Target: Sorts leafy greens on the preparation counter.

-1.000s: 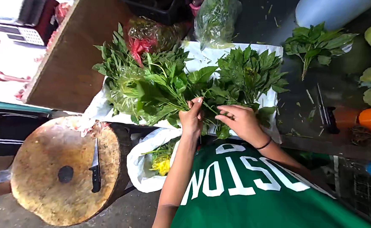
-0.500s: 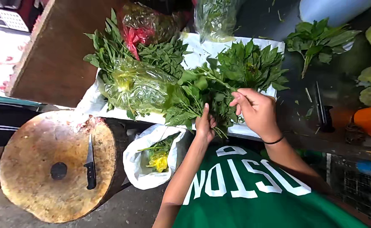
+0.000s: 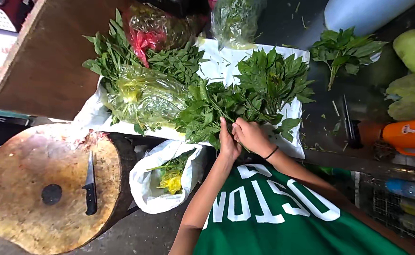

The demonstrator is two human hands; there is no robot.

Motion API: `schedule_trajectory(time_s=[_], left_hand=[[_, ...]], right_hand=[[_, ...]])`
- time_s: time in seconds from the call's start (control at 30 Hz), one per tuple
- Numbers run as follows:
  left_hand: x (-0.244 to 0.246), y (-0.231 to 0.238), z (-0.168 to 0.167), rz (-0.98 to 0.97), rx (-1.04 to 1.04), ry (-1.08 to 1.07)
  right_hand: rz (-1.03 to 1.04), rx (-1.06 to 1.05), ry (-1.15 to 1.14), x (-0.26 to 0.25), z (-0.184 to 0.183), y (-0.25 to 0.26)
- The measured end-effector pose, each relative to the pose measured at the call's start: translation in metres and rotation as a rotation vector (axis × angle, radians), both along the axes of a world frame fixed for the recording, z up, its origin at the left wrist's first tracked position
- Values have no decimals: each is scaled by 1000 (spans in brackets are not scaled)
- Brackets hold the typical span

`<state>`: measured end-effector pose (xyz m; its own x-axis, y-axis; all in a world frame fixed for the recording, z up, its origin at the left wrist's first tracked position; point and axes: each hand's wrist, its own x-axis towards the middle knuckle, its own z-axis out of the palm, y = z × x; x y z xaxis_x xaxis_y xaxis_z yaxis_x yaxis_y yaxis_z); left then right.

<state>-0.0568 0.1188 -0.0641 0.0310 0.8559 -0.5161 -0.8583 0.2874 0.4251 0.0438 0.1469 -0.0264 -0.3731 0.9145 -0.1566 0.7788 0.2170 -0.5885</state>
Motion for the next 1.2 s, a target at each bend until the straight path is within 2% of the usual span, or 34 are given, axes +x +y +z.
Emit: schedule_trajectory(time_s=[0.07,0.13,0.23,0.33,0.47,0.6,0.7,0.8,0.9,1.0,1.07,1.1,1.17,1.2], left_hand=[[1,0,2,7,-59,74],[1,0,3,-13,-97,126],[4,1,7,-7,-145,165],[4,3,7,-23,-182,212],[-6,0,3,-90,-86,140],[-4,-3,10,-153,-122,186],[-7,-3,15,-194,-119,285],[-11,-2,29,-232,-88,500],[-20,3,41,-275,-135,764],[-27,9,50,-306,-98,894],[-39,6,58,-447,76,1074],[-44,3,63,-534,149,1250],[-51,-6,75,-779,242,1563],[-51,-12,82,-895,314,1637]], right_hand=[[90,65,-169,1,9,-5],[182,23,-291,1,20,-6],[281,-66,-356,3,32,-4],[284,-104,-303,9,27,-4],[132,-117,-55,10,11,-7],[175,-245,-117,5,9,-8],[205,-333,-74,2,9,-8],[192,-296,22,2,10,-4],[175,-253,218,3,10,6],[141,-387,423,7,5,18],[98,-544,552,11,5,24],[68,-608,618,14,6,26],[-4,-741,742,20,4,29],[-24,-813,838,23,1,29]])
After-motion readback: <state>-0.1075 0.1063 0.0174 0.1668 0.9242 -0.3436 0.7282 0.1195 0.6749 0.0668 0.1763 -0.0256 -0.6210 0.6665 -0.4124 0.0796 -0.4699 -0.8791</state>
